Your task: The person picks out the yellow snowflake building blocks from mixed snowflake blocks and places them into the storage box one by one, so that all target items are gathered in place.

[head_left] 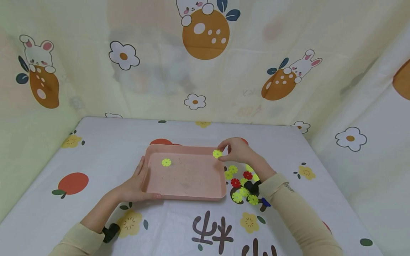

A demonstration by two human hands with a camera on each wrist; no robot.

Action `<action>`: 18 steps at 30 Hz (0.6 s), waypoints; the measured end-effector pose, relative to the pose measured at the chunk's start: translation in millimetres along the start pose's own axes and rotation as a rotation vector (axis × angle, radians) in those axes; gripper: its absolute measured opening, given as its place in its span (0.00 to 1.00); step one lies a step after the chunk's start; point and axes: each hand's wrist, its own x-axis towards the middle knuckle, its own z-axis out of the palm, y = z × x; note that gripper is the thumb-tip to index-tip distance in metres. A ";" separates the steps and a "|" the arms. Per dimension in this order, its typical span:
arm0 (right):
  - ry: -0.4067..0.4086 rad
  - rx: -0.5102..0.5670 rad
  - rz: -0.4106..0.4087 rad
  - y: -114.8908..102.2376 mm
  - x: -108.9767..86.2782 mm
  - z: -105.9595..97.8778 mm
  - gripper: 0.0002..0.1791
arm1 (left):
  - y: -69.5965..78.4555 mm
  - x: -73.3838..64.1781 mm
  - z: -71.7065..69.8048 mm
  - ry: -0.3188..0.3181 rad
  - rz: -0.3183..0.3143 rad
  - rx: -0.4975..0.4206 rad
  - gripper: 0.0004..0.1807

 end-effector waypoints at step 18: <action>-0.072 0.093 -0.011 -50.4 37.1 22.3 0.16 | 2.7 -0.4 -2.1 -0.004 -0.004 -0.010 0.71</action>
